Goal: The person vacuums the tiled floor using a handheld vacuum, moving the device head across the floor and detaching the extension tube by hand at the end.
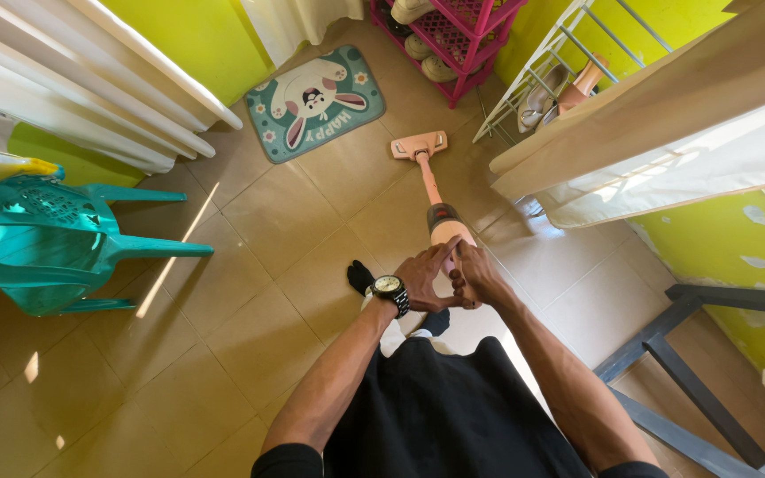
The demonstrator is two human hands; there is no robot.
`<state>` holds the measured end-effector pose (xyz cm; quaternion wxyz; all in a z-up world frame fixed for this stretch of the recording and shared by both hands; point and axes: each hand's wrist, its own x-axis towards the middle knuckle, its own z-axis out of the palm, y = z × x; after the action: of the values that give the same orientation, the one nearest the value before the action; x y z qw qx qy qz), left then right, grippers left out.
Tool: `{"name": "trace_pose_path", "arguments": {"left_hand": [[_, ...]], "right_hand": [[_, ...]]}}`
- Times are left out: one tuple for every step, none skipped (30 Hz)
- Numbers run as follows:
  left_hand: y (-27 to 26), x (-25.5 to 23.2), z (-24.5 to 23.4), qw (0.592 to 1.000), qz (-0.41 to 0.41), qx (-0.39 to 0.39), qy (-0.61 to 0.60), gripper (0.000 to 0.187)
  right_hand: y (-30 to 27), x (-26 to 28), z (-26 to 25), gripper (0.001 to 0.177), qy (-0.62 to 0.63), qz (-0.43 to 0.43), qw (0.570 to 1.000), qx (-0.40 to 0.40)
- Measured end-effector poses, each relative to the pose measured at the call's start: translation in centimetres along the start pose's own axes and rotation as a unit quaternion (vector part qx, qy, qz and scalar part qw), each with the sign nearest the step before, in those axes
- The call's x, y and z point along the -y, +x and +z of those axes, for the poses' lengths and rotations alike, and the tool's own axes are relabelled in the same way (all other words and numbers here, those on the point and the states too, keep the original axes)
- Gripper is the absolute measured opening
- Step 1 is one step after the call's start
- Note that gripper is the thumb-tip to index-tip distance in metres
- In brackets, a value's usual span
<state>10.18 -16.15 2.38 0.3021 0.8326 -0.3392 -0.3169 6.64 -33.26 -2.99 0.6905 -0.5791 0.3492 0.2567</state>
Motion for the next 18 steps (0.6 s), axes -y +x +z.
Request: {"name": "trace_pose_path", "arguments": {"left_hand": [[0.3,0.0,-0.2,1.000,-0.010,0.002,0.004,0.135],[0.6,0.0,-0.5,1.000,-0.018,0.003,0.008,0.134],[1.0,0.1,-0.9,1.000,-0.027,0.004,0.013,0.132],[1.2,0.3,-1.1,1.000,-0.021,-0.003,0.010,0.132],[1.3,0.6,-1.3,1.000,-0.016,-0.009,0.007,0.131],[1.7,0.9,-1.6,1.000,-0.010,-0.017,0.004,0.130],[1.9,1.2,-1.9,1.000,-0.010,-0.014,0.004,0.130],[2.3,1.6,-2.1,1.000,-0.011,-0.009,0.004,0.130],[2.6,2.0,-2.2,1.000,-0.012,-0.005,0.004,0.131],[2.8,2.3,-2.3,1.000,-0.014,-0.006,0.009,0.131],[3.0,2.6,-2.5,1.000,-0.016,-0.007,0.013,0.131],[3.1,2.8,-2.7,1.000,-0.018,-0.008,0.018,0.131],[3.2,2.9,-2.9,1.000,-0.025,-0.007,0.017,0.132],[3.4,2.9,-3.0,0.999,-0.031,-0.006,0.016,0.134],[3.5,2.9,-3.2,0.999,-0.036,-0.004,0.014,0.135],[3.5,3.0,-3.3,0.999,-0.041,0.001,0.014,0.135],[3.5,3.1,-3.5,0.999,-0.045,0.007,0.015,0.136],[3.4,3.2,-3.7,0.999,-0.050,0.012,0.015,0.136]], "right_hand": [[0.3,0.4,-0.1,0.041,0.008,0.015,1.000,0.002],[0.7,0.9,-0.2,0.039,0.017,0.028,0.999,0.003],[1.1,1.4,-0.3,0.038,0.025,0.041,0.999,0.004],[1.5,1.6,-0.2,0.039,0.040,0.054,0.998,-0.006],[2.1,1.9,0.0,0.040,0.056,0.067,0.996,-0.015],[2.6,2.2,0.2,0.042,0.070,0.078,0.994,-0.024],[3.0,2.4,0.3,0.043,0.069,0.073,0.995,-0.020],[3.4,2.6,0.4,0.043,0.067,0.069,0.995,-0.016],[3.7,2.8,0.5,0.044,0.065,0.065,0.996,-0.012],[4.0,3.0,0.7,0.044,0.065,0.070,0.995,-0.017],[4.3,3.3,0.8,0.044,0.065,0.075,0.995,-0.022],[4.6,3.6,1.1,0.043,0.065,0.080,0.994,-0.026],[4.8,3.9,1.3,0.045,0.063,0.079,0.994,-0.027],[5.1,4.1,1.3,0.046,0.061,0.079,0.995,-0.029],[5.3,4.2,1.3,0.047,0.060,0.078,0.995,-0.030],[5.6,4.1,1.3,0.046,0.053,0.069,0.996,-0.026],[5.8,4.0,1.3,0.046,0.047,0.060,0.997,-0.022],[6.0,3.8,1.5,0.045,0.041,0.051,0.998,-0.017]]}}
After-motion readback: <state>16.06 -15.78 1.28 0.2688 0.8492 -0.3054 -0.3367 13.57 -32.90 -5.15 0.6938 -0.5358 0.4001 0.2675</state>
